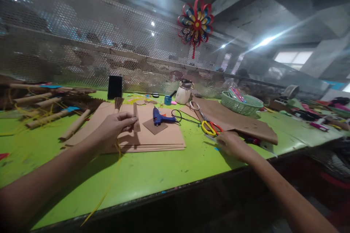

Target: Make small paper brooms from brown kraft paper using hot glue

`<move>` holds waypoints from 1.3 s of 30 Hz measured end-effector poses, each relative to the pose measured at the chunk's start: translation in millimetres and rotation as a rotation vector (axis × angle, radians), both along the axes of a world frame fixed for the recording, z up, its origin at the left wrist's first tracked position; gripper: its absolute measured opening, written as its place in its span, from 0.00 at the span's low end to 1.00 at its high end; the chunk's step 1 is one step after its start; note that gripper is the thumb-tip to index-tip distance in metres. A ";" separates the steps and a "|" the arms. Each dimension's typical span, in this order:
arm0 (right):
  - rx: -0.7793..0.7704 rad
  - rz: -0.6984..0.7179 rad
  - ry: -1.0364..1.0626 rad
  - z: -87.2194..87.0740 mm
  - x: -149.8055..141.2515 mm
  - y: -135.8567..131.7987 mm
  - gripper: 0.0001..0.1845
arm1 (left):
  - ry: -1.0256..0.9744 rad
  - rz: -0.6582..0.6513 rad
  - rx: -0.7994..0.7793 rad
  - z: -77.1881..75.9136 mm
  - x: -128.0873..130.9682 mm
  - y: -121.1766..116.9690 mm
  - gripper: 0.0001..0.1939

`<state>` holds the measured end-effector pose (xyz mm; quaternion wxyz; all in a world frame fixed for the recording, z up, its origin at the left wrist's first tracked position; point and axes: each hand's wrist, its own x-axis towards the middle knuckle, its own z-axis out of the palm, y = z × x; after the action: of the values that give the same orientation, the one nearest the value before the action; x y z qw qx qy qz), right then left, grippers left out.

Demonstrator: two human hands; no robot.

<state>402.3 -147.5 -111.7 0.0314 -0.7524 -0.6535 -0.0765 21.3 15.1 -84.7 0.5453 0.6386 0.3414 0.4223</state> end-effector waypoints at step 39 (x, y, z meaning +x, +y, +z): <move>0.034 -0.076 -0.068 -9.6 59.2 246.1 0.08 | 0.081 0.059 -0.071 -21.6 -0.9 12.6 0.13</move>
<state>461.5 98.5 -121.3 0.0189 -0.7730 -0.6238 -0.1144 20.4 27.8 -106.3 0.5405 0.6251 0.3967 0.3997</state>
